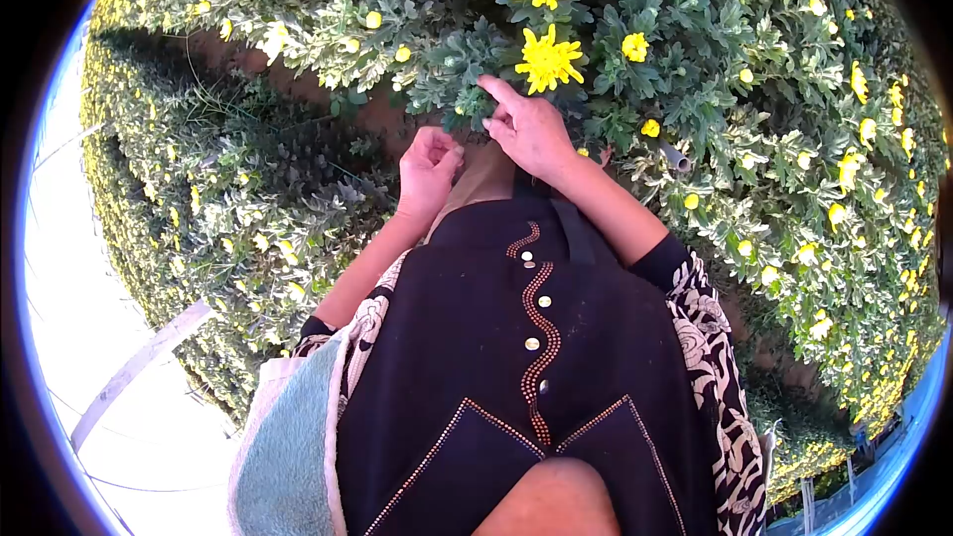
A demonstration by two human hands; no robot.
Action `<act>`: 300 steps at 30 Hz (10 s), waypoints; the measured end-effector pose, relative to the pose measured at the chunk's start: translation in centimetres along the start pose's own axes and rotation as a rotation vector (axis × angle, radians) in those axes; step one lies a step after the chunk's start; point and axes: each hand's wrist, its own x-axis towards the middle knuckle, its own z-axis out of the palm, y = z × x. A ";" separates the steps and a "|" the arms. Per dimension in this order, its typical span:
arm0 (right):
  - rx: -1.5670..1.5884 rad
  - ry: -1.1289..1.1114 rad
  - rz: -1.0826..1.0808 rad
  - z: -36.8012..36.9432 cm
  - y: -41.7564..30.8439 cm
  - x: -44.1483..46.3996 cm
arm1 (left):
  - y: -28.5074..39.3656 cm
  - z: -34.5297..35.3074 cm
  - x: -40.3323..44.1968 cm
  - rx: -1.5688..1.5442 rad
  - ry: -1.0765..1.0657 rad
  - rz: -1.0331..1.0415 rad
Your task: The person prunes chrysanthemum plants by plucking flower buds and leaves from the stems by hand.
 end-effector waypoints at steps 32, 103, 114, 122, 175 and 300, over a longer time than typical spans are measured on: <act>-0.535 0.156 0.488 2.9 1.0 4.5 | 4.9 -7.1 7.9 0.207 -0.257 0.455; 0.422 0.523 0.139 9.6 1.8 -0.3 | 16.6 2.5 19.1 0.499 -0.660 0.186; -0.194 1.352 0.421 7.7 8.5 5.2 | 15.8 2.2 18.3 0.423 -0.763 0.200; -0.218 0.782 0.396 11.1 15.2 3.1 | 15.1 2.1 19.4 0.229 -0.632 0.110; -0.137 1.541 0.511 -2.3 5.2 4.5 | 15.7 3.8 15.2 0.384 -1.209 0.260; -0.713 1.351 0.521 -10.2 0.2 -10.5 | 15.6 11.2 8.4 0.346 -1.379 0.628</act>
